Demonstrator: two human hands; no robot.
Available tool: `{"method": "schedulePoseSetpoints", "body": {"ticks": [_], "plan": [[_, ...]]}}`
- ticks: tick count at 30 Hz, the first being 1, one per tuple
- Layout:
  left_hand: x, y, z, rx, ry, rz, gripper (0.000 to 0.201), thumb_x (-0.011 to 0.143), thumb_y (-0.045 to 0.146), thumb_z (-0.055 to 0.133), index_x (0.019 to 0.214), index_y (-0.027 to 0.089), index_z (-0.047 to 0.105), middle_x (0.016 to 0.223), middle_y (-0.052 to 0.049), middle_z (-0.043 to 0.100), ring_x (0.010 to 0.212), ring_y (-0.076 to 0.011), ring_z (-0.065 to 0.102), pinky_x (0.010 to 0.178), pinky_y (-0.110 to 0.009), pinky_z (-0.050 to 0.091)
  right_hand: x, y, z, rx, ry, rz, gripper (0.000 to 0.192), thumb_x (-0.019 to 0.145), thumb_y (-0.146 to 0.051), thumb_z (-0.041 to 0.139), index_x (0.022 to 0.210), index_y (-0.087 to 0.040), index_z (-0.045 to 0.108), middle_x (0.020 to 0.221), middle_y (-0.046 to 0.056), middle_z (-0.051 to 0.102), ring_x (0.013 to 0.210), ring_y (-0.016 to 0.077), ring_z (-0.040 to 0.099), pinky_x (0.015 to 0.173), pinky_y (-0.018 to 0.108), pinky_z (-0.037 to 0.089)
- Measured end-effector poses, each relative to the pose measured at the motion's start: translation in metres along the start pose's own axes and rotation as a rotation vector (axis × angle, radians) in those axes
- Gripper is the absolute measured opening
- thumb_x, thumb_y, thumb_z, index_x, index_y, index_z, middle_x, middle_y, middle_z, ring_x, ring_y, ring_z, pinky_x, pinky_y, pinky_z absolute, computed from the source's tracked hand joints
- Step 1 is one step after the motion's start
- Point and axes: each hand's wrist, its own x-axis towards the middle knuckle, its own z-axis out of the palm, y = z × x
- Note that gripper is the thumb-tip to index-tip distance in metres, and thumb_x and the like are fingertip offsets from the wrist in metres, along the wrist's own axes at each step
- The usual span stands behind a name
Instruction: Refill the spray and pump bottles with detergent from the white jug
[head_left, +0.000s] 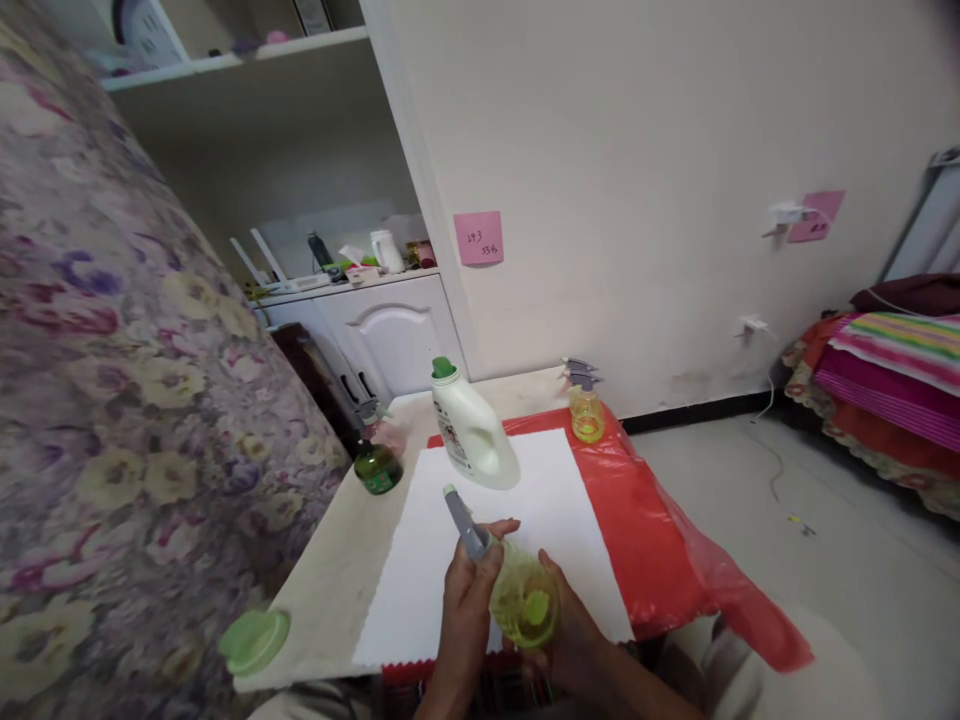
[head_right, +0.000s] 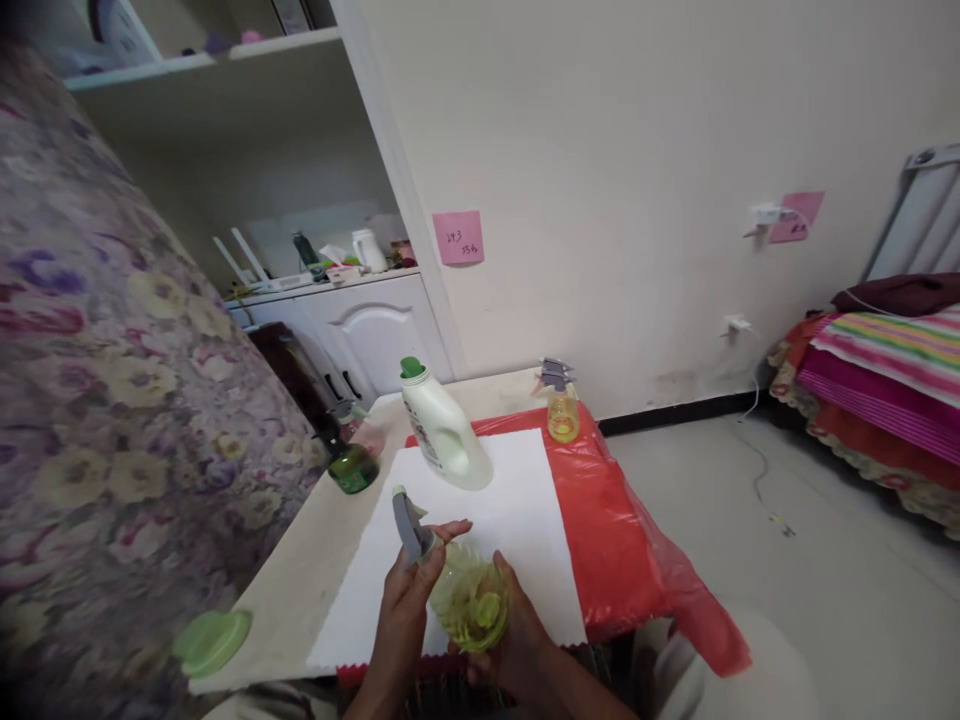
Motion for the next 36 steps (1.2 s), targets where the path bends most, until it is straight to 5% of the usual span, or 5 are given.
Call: {"method": "schedulePoseSetpoints", "body": {"ticks": [8, 14, 21, 29, 36], "plan": [[0.004, -0.008, -0.001, -0.156, 0.079, -0.04, 0.042, 0.083, 0.047, 0.058, 0.112, 0.017, 0.061, 0.114, -0.01, 0.067, 0.115, -0.0291, 0.056, 0.103, -0.045, 0.038, -0.004, -0.002, 0.002, 0.007, -0.117, -0.079, 0.078, 0.082, -0.077, 0.026, 0.108, -0.013, 0.061, 0.074, 0.008, 0.073, 0.038, 0.011, 0.058, 0.047, 0.027, 0.054], [0.004, -0.014, -0.011, -0.243, 0.174, -0.063, 0.036, 0.081, 0.044, 0.062, 0.107, 0.018, 0.064, 0.105, -0.008, 0.069, 0.107, -0.0246, 0.06, 0.095, -0.037, 0.044, -0.011, 0.001, 0.005, -0.163, -0.131, -0.281, 0.058, 0.082, -0.065, 0.051, 0.117, -0.019, 0.057, 0.096, 0.01, 0.071, 0.079, 0.023, 0.069, 0.07, 0.04, 0.055], [-0.003, -0.012, -0.02, -0.17, 0.005, -0.068, 0.031, 0.081, 0.042, 0.063, 0.099, 0.017, 0.069, 0.099, -0.009, 0.071, 0.09, -0.0234, 0.064, 0.077, -0.031, 0.052, -0.021, -0.012, 0.013, -0.679, -0.19, -0.599, 0.079, 0.056, -0.051, 0.083, 0.123, -0.021, 0.053, 0.126, 0.011, 0.06, 0.117, 0.0317, 0.054, 0.099, 0.045, 0.041], [-0.003, -0.031, -0.014, -0.092, -0.105, -0.069, 0.039, 0.078, 0.044, 0.066, 0.11, 0.022, 0.068, 0.116, -0.01, 0.069, 0.109, -0.0293, 0.061, 0.096, -0.039, 0.047, -0.018, -0.007, 0.008, -0.856, -0.085, -0.783, 0.1, 0.052, -0.027, 0.088, 0.139, -0.024, 0.038, 0.15, 0.012, 0.036, 0.139, 0.031, 0.031, 0.113, 0.047, 0.025], [-0.004, -0.035, -0.01, -0.019, -0.144, -0.02, 0.04, 0.08, 0.041, 0.064, 0.116, 0.026, 0.065, 0.124, -0.006, 0.065, 0.114, -0.0287, 0.059, 0.099, -0.038, 0.045, -0.02, -0.008, 0.013, -0.829, -0.044, -0.741, 0.094, 0.053, -0.016, 0.084, 0.136, -0.024, 0.038, 0.138, 0.013, 0.05, 0.128, 0.0328, 0.046, 0.107, 0.05, 0.035]]}}
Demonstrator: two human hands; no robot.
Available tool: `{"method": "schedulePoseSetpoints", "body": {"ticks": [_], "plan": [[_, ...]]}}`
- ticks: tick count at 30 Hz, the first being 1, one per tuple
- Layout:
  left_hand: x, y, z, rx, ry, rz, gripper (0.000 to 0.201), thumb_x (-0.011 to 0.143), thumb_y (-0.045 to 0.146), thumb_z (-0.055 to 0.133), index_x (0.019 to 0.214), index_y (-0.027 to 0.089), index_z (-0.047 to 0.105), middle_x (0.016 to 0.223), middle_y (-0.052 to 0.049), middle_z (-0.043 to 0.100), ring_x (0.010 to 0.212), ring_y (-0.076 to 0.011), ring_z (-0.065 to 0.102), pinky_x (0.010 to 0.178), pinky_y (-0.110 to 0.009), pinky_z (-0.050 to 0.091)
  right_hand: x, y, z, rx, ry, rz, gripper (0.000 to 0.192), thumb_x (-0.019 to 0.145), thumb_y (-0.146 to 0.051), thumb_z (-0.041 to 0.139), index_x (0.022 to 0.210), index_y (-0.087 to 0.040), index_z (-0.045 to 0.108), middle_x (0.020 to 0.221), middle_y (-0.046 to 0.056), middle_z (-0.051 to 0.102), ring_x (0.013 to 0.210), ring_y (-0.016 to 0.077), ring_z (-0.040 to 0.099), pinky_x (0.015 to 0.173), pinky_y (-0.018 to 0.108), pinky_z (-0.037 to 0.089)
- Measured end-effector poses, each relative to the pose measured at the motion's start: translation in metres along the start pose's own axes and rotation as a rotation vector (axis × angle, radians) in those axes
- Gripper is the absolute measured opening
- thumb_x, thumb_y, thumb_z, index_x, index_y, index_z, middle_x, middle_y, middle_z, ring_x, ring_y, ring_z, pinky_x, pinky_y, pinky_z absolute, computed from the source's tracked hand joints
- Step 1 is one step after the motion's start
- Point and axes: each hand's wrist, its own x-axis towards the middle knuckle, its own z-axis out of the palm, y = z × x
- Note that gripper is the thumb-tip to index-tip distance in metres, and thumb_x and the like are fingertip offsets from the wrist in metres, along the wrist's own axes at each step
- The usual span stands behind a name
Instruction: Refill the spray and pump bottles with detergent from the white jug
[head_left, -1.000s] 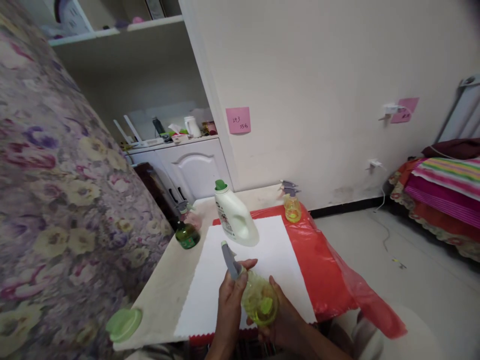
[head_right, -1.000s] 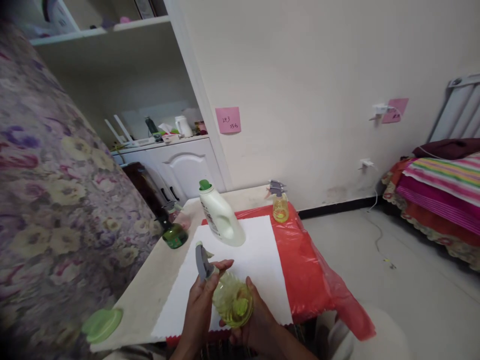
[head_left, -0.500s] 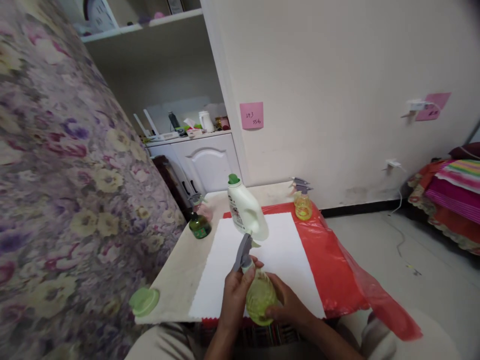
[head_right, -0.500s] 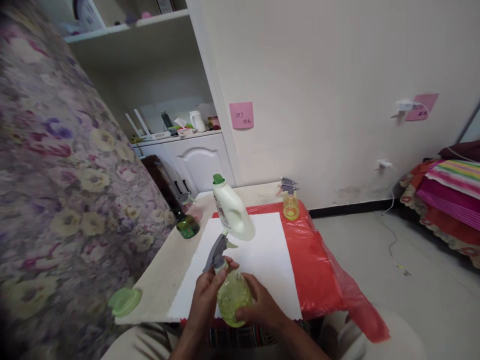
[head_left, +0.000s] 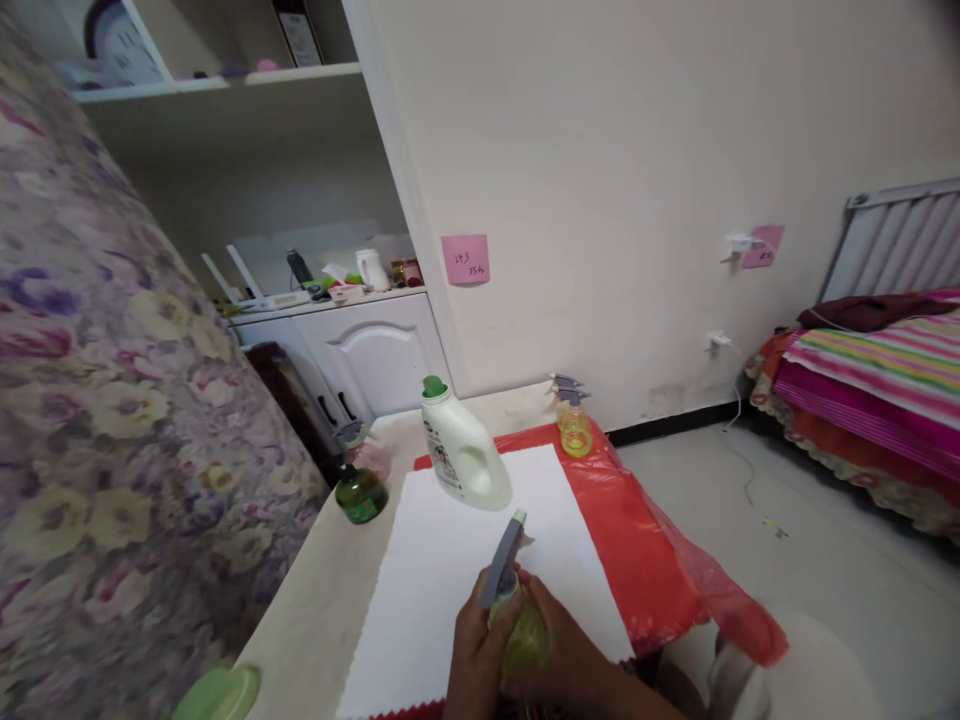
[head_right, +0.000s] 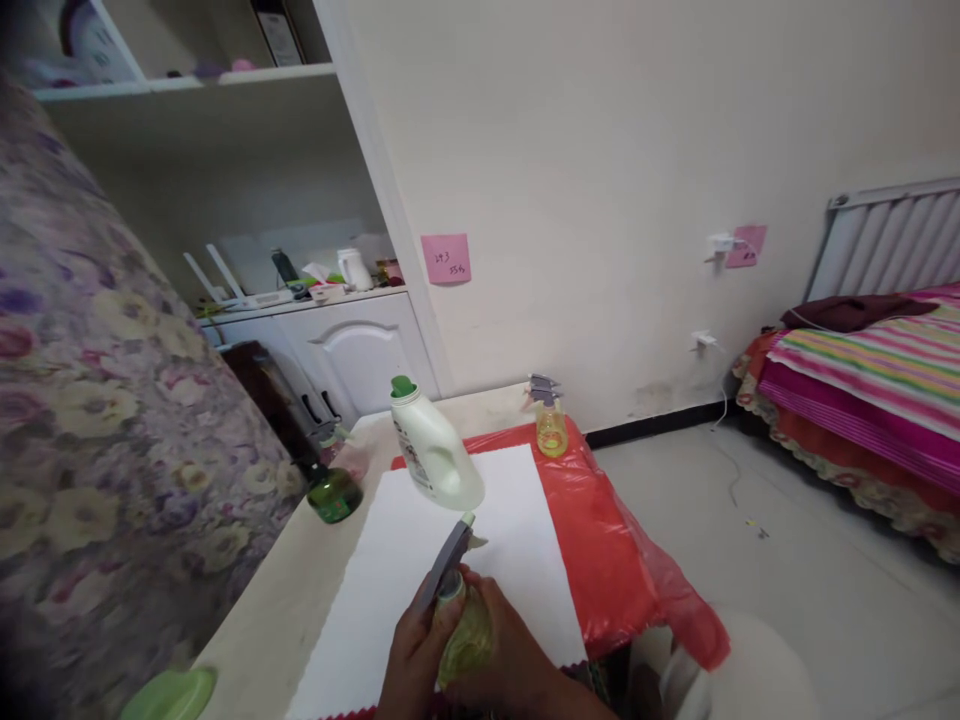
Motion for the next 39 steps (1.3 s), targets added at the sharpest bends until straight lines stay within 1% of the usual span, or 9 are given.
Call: {"method": "schedulePoseSetpoints", "body": {"ticks": [6, 12, 15, 20, 26, 28, 32, 34, 39], "plan": [[0.001, 0.003, 0.004, -0.051, 0.126, -0.012, 0.039, 0.077, 0.042, 0.066, 0.112, 0.024, 0.065, 0.114, -0.005, 0.069, 0.105, -0.0271, 0.062, 0.087, -0.033, 0.051, 0.001, 0.006, 0.002, -0.191, 0.118, -0.065, 0.099, 0.046, -0.013, 0.086, 0.133, -0.027, 0.04, 0.141, 0.011, 0.044, 0.129, 0.0327, 0.043, 0.107, 0.047, 0.036], [0.009, -0.001, 0.02, -0.026, 0.318, -0.044, 0.036, 0.069, 0.044, 0.074, 0.094, 0.02, 0.066, 0.088, -0.004, 0.071, 0.086, -0.0253, 0.065, 0.076, -0.033, 0.051, 0.005, 0.001, 0.009, -0.311, 0.31, -0.136, 0.067, 0.06, -0.008, 0.073, 0.12, -0.027, 0.05, 0.123, 0.009, 0.056, 0.116, 0.0298, 0.053, 0.1, 0.044, 0.043], [0.013, 0.002, 0.024, 0.03, 0.316, -0.016, 0.035, 0.07, 0.041, 0.073, 0.097, 0.02, 0.065, 0.092, -0.005, 0.07, 0.092, -0.0262, 0.064, 0.084, -0.036, 0.049, 0.008, -0.007, 0.0, -0.281, 0.237, -0.126, 0.066, 0.062, -0.013, 0.074, 0.122, -0.025, 0.05, 0.123, 0.009, 0.057, 0.117, 0.0295, 0.052, 0.102, 0.045, 0.04], [0.012, 0.007, 0.017, 0.064, 0.165, 0.03, 0.039, 0.08, 0.042, 0.062, 0.113, 0.021, 0.063, 0.121, -0.01, 0.064, 0.117, -0.0286, 0.054, 0.101, -0.039, 0.039, 0.015, -0.022, -0.029, -0.174, -0.02, -0.118, 0.073, 0.068, -0.03, 0.078, 0.133, -0.023, 0.046, 0.137, 0.011, 0.051, 0.128, 0.0302, 0.044, 0.109, 0.046, 0.03], [0.015, 0.001, 0.018, 0.124, 0.17, 0.052, 0.033, 0.077, 0.042, 0.066, 0.101, 0.02, 0.067, 0.106, -0.007, 0.069, 0.103, -0.0281, 0.059, 0.093, -0.037, 0.043, 0.02, -0.029, -0.053, -0.119, -0.229, -0.026, 0.074, 0.073, -0.034, 0.074, 0.138, -0.023, 0.042, 0.139, 0.01, 0.05, 0.132, 0.0278, 0.041, 0.111, 0.044, 0.027], [0.018, 0.0, 0.022, 0.121, 0.204, 0.054, 0.029, 0.077, 0.041, 0.066, 0.097, 0.02, 0.067, 0.1, -0.006, 0.07, 0.096, -0.0266, 0.06, 0.088, -0.036, 0.045, 0.018, -0.023, -0.051, -0.148, -0.153, -0.024, 0.076, 0.071, -0.032, 0.075, 0.139, -0.023, 0.041, 0.138, 0.01, 0.05, 0.131, 0.028, 0.041, 0.11, 0.044, 0.028], [0.025, -0.003, 0.032, 0.117, 0.312, 0.021, 0.029, 0.075, 0.04, 0.069, 0.094, 0.02, 0.064, 0.096, -0.006, 0.068, 0.093, -0.0255, 0.059, 0.084, -0.035, 0.046, 0.013, -0.002, -0.036, -0.325, 0.134, -0.013, 0.089, 0.057, -0.022, 0.084, 0.134, -0.023, 0.04, 0.133, 0.01, 0.05, 0.126, 0.0291, 0.044, 0.107, 0.045, 0.033], [0.024, -0.005, 0.037, 0.131, 0.372, 0.019, 0.029, 0.074, 0.04, 0.069, 0.094, 0.02, 0.063, 0.095, -0.006, 0.068, 0.093, -0.0256, 0.059, 0.084, -0.036, 0.046, 0.011, 0.006, -0.027, -0.392, 0.23, -0.049, 0.084, 0.058, -0.018, 0.082, 0.131, -0.024, 0.041, 0.129, 0.009, 0.05, 0.123, 0.0283, 0.047, 0.106, 0.043, 0.036], [0.006, -0.011, 0.033, 0.124, 0.321, 0.07, 0.036, 0.08, 0.04, 0.064, 0.11, 0.02, 0.062, 0.115, -0.008, 0.064, 0.111, -0.0266, 0.056, 0.098, -0.039, 0.041, 0.007, 0.008, -0.02, -0.406, 0.283, -0.077, 0.066, 0.068, -0.021, 0.074, 0.127, -0.024, 0.044, 0.124, 0.008, 0.055, 0.117, 0.0268, 0.052, 0.102, 0.041, 0.04]]}}
